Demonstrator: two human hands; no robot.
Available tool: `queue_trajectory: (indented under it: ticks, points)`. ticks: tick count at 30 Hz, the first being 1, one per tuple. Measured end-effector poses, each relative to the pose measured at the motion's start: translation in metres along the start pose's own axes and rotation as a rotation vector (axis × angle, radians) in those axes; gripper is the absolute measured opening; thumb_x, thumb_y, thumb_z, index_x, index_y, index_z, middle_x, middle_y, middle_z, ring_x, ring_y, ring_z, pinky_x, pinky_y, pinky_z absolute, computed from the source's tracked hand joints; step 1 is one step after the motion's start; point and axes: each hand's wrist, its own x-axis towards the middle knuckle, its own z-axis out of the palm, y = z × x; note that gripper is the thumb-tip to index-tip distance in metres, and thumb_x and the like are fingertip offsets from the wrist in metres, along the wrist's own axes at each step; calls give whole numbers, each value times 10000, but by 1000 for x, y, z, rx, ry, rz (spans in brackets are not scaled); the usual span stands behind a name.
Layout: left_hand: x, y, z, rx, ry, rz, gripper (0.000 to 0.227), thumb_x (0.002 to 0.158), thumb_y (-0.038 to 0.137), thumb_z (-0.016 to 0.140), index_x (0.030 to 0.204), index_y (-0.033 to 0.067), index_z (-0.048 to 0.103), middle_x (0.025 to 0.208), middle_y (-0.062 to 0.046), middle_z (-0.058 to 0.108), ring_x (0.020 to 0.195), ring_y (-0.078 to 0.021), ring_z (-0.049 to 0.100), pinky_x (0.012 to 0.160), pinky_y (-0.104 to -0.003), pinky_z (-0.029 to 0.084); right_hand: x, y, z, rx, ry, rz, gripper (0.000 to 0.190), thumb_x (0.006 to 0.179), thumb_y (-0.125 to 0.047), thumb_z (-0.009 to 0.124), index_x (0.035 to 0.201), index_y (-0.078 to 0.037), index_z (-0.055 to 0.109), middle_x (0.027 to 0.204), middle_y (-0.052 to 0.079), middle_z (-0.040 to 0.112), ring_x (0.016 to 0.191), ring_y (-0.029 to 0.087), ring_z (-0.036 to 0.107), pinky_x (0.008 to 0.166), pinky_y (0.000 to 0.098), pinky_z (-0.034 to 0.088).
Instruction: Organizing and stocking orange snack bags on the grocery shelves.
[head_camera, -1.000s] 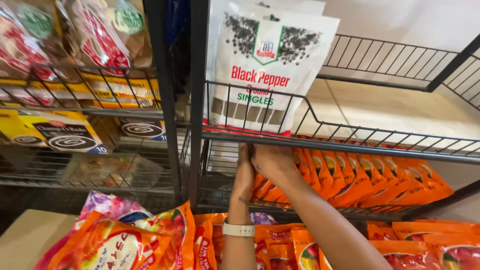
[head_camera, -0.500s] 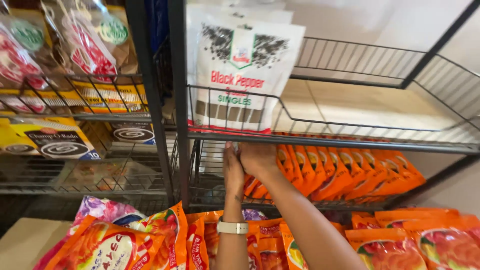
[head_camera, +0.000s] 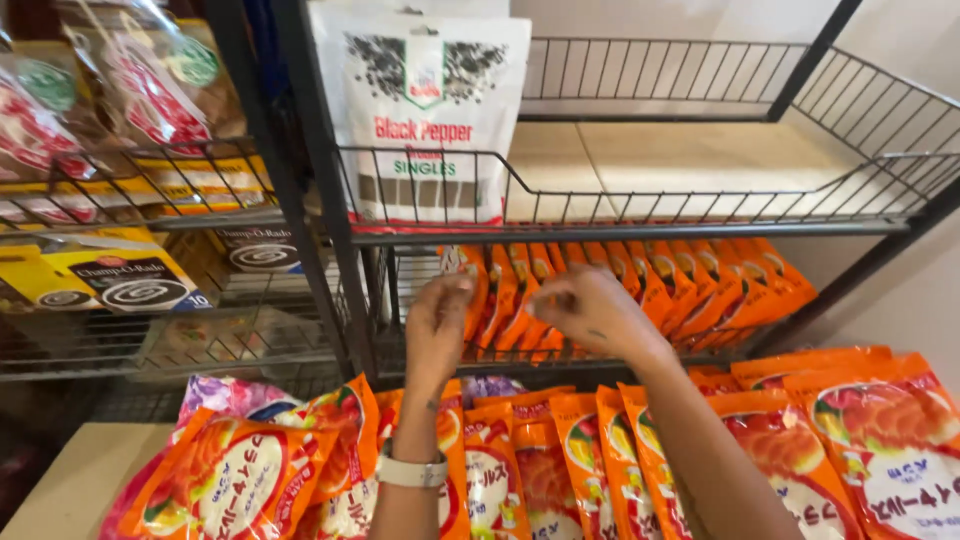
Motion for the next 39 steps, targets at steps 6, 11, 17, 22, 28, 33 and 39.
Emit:
queue_trajectory:
  ticks: [6, 11, 17, 22, 28, 33, 39]
  points:
    - [-33, 44, 5, 27, -626, -207, 239, 953, 234, 620, 1022, 37, 737, 826, -21, 750, 716, -111, 670, 644, -272, 550, -63, 30, -11, -306, -455, 391, 419, 808, -527, 748, 823, -110, 776, 758, 171, 740, 702, 320, 704, 695, 454, 547]
    - [-54, 42, 26, 212, -887, -284, 348, 980, 354, 658, 930, 22, 750, 736, -31, 725, 682, -95, 670, 625, -277, 529, -103, 94, -10, -564, -690, 491, 600, 745, -658, 795, 784, -61, 747, 814, 164, 755, 733, 304, 718, 688, 453, 556]
    - [-65, 2, 62, 319, -1007, -311, 452, 940, 472, 662, 931, 31, 761, 742, -59, 728, 638, -132, 670, 608, -288, 532, -135, 174, 28, -320, -917, 251, 515, 795, -580, 772, 713, -71, 766, 694, 127, 730, 632, 266, 693, 620, 414, 533]
    - [-75, -52, 77, 150, -1010, -458, 462, 945, 469, 681, 941, 14, 762, 801, -65, 749, 690, -151, 708, 576, -323, 543, -144, 197, 30, -99, -919, 52, 302, 821, -256, 660, 609, -41, 671, 624, 71, 726, 539, 220, 705, 519, 379, 510]
    - [-86, -58, 82, 53, -1169, -809, 583, 977, 575, 574, 1053, 11, 702, 967, -174, 767, 806, -251, 770, 655, -389, 629, -148, 137, -27, 19, -647, -149, 305, 788, -140, 720, 618, 16, 522, 568, 160, 475, 507, 273, 483, 514, 429, 397]
    - [-94, 9, 72, 105, -1373, -994, 956, 913, 826, 167, 1452, 101, 482, 1040, -174, 735, 768, -303, 738, 593, -317, 612, -138, 48, -85, 260, -343, -122, 204, 739, -68, 695, 658, 33, 536, 588, 149, 502, 557, 244, 527, 540, 412, 433]
    - [-96, -3, 50, -525, -1358, -723, 701, 929, 210, 773, 1520, 4, 458, 1300, -203, 669, 900, -336, 750, 695, -345, 614, -137, 5, -93, 697, -83, -315, 143, 784, -64, 643, 713, 60, 651, 1080, 175, 635, 1006, 305, 612, 846, 378, 462]
